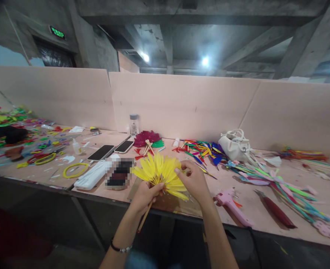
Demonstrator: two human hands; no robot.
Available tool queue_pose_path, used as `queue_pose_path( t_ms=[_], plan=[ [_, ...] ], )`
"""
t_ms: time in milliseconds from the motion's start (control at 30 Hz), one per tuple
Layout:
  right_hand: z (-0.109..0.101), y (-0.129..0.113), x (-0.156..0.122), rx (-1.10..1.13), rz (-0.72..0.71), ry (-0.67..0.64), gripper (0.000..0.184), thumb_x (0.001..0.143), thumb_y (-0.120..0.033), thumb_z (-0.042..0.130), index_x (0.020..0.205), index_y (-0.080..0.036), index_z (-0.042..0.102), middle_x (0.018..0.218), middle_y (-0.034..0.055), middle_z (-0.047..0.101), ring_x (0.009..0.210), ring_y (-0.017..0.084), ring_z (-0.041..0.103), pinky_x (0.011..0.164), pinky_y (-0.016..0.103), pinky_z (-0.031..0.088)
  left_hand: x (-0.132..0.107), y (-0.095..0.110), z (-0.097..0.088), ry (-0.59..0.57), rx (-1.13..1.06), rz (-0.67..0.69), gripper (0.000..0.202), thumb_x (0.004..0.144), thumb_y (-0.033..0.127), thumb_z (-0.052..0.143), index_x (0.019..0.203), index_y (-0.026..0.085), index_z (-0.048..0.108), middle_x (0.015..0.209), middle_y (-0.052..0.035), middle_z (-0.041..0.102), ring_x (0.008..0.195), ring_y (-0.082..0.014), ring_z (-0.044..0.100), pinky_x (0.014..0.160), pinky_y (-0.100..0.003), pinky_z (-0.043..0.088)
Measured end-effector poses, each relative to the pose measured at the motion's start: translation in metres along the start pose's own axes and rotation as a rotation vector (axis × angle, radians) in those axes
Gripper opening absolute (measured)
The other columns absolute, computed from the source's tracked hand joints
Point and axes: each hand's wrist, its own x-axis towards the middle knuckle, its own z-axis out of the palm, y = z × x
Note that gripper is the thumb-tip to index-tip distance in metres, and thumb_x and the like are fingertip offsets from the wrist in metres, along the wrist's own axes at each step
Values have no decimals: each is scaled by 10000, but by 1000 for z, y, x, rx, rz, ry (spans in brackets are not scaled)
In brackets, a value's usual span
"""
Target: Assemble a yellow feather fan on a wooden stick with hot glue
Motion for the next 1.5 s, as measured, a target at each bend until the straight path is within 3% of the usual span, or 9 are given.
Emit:
queue_pose_path(
  t_ms=[233, 467, 533, 667, 767, 900, 1100, 1300, 1500],
  plan=[
    [0, -5, -1, 84, -18, 95, 271, 802, -456, 732, 782, -188, 695, 1062, 97, 682, 938, 263, 631, 696, 323, 484, 1, 0, -1, -1, -8, 34, 369, 682, 452, 850, 761, 103, 759, 557, -7, 644, 403, -44, 440, 352, -143, 327],
    [-11, -17, -9, 558, -16, 522, 238, 843, -374, 782, 898, -198, 633, 882, 21, 682, 830, 177, 638, 777, 318, 535, 4, -6, -1, 15, -50, 43, 423, 653, 483, 877, 756, 89, 763, 583, -28, 670, 424, -49, 483, 361, -141, 357],
    [-17, -18, -13, 660, -33, 573, 261, 821, -355, 809, 926, -203, 625, 892, 15, 661, 856, 182, 645, 774, 327, 553, 3, -5, 0, 39, -104, 40, 437, 617, 475, 903, 768, 95, 748, 593, -28, 675, 460, -66, 520, 365, -139, 369],
    [-22, -12, -26, 671, -2, 485, 273, 817, -351, 811, 963, -222, 619, 876, 1, 597, 767, 147, 603, 657, 252, 522, 3, -2, 1, 55, -188, 34, 475, 570, 463, 933, 799, 97, 735, 611, -28, 675, 508, -84, 554, 370, -136, 386],
    [-17, -1, -38, 660, 100, 391, 290, 821, -413, 793, 936, -219, 611, 785, -30, 504, 570, 81, 425, 478, 172, 340, 2, -1, 0, 56, -222, 25, 474, 562, 444, 940, 806, 94, 733, 621, -31, 675, 518, -89, 559, 369, -139, 391],
    [1, 6, -50, 369, 231, 256, 398, 812, -548, 753, 966, -200, 637, 676, -46, 411, 566, 113, 353, 499, 219, 284, 3, -2, -2, 35, -255, 22, 426, 582, 405, 932, 797, 92, 738, 650, -48, 692, 535, -96, 575, 379, -146, 400],
    [23, 1, -53, 104, 254, 225, 556, 744, -608, 758, 606, -214, 390, 611, -59, 289, 581, 123, 293, 535, 258, 212, 3, -7, -5, -26, -238, 17, 335, 632, 356, 892, 771, 92, 739, 606, -38, 675, 502, -93, 572, 397, -156, 412],
    [26, 6, -53, 161, 277, 243, 535, 739, -599, 775, 611, -210, 431, 601, -54, 325, 578, 126, 311, 530, 256, 236, 2, -6, -4, -26, -159, 28, 314, 666, 331, 857, 825, 102, 711, 627, -31, 690, 482, -90, 567, 404, -167, 418],
    [33, 14, -56, 278, 315, 241, 426, 768, -581, 765, 812, -173, 653, 701, 2, 564, 652, 174, 477, 575, 272, 354, 0, 1, -1, -24, -66, 16, 287, 649, 344, 830, 679, 113, 662, 524, -3, 634, 380, -60, 476, 374, -175, 357]
  ],
)
